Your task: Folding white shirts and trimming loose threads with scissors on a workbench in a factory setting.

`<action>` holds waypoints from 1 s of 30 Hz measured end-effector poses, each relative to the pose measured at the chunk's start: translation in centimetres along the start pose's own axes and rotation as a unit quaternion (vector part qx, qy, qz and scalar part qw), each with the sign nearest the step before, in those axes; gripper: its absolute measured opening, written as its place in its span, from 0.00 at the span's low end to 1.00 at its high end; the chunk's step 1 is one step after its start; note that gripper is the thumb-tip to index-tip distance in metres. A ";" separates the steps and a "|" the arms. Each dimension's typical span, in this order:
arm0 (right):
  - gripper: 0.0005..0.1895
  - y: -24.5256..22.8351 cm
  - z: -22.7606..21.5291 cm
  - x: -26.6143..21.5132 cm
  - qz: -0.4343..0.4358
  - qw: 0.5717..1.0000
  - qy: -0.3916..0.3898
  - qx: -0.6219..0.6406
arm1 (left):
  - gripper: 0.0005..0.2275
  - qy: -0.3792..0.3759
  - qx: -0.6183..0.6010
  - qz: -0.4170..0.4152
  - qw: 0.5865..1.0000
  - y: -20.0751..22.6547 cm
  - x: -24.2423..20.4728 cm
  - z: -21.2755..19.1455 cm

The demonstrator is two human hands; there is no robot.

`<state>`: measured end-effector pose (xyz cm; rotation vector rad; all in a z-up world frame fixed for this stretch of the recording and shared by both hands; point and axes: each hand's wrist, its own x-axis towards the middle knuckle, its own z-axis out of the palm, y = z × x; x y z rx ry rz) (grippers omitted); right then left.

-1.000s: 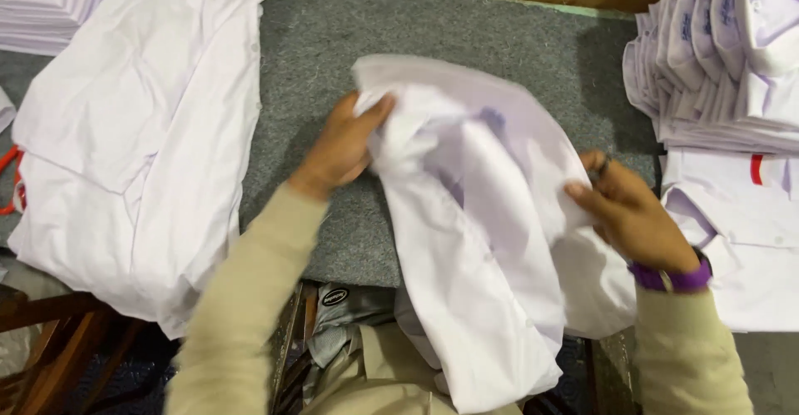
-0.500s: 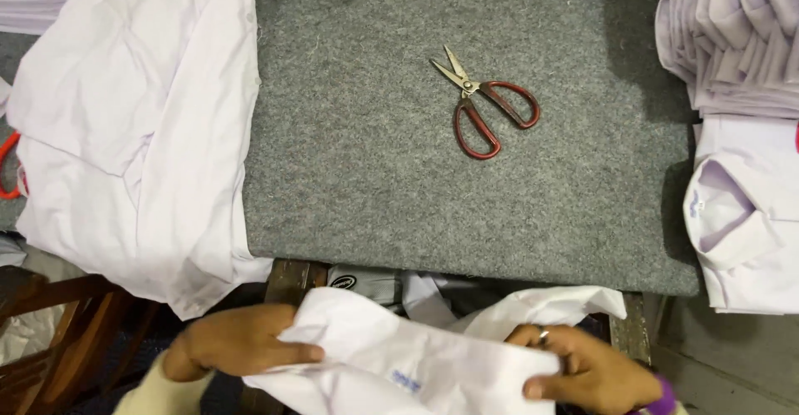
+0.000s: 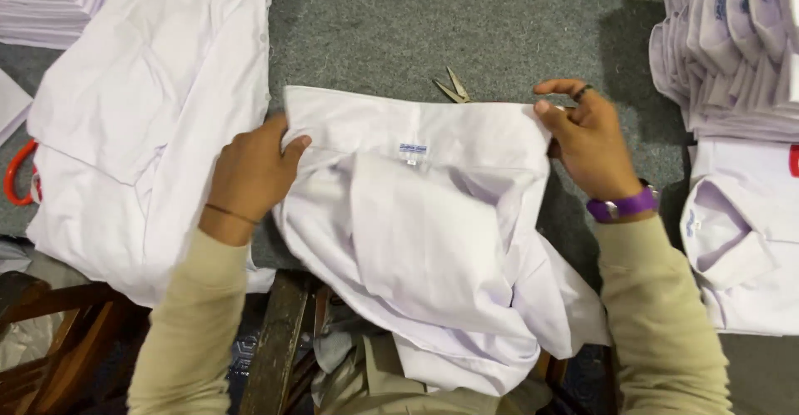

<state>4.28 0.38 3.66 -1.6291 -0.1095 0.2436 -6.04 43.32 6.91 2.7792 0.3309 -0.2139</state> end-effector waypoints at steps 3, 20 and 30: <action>0.14 0.8 0.8 0.4 0.031 0.999 0.020 0.016 | 0.32 0.225 0.014 0.215 0.950 3.0 -1.3 0.6; 0.18 2.7 1.6 1.6 -0.057 0.998 0.026 0.009 | 0.29 -0.124 0.052 0.283 0.950 9.8 -0.8 2.4; 0.17 1.6 1.2 2.1 -0.126 0.817 0.020 -0.563 | 0.35 -0.141 0.049 0.267 0.952 11.7 1.6 5.1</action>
